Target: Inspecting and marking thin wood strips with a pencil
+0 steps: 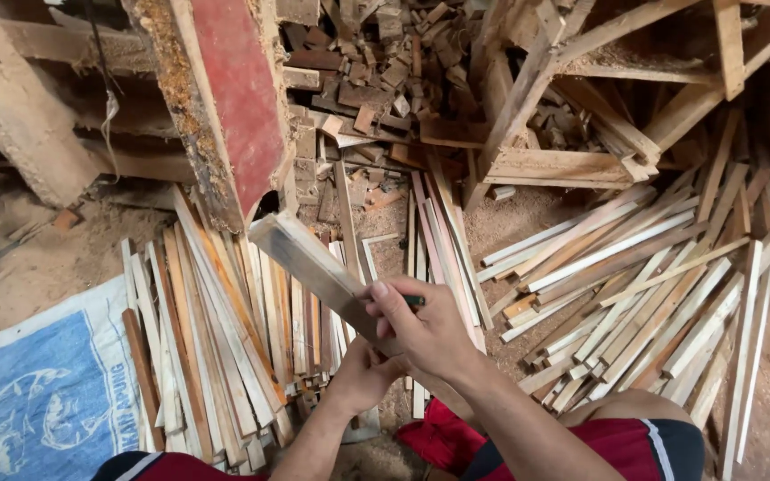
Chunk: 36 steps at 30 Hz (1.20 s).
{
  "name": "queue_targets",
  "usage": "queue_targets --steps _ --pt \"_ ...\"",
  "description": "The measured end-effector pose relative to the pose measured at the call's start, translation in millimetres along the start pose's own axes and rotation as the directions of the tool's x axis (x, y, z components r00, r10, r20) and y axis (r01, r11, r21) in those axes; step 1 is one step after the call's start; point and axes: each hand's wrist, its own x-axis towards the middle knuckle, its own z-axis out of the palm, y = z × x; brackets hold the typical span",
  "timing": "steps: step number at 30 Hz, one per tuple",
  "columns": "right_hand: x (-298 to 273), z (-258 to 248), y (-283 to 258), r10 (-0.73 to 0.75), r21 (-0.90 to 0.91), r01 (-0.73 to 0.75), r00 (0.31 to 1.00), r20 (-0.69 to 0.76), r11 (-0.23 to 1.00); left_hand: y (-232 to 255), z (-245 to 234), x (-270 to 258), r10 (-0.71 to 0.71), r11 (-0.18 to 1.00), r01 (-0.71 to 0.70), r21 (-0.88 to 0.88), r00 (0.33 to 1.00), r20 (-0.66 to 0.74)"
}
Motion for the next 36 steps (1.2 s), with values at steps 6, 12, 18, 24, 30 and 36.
queue_targets --steps 6,12,18,24,30,36 --pt "30 9 -29 -0.188 0.11 0.193 0.98 -0.058 0.975 -5 16 -3 -0.001 0.998 -0.006 0.069 0.995 0.104" --pt "-11 6 1 0.1 0.047 -0.099 0.995 -0.01 0.994 -1 2 1 -0.146 0.988 0.148 0.046 0.988 -0.044" --pt "-4 -4 0 0.008 0.122 -0.006 1.0 -0.019 0.992 5 2 3 -0.101 0.993 0.1 0.069 0.995 0.01" --pt "-22 8 24 0.207 0.078 -0.194 0.955 -0.214 0.978 35 -4 -13 0.39 0.91 -0.393 -0.132 0.919 -0.054" --pt "-29 3 33 0.323 0.197 -0.284 0.924 -0.206 0.938 45 -6 -11 0.437 0.881 -0.441 -0.172 0.897 -0.066" --pt "-25 5 42 0.279 0.335 -0.212 0.946 -0.164 0.918 16 -14 6 0.501 0.854 -0.502 -0.137 0.865 -0.044"
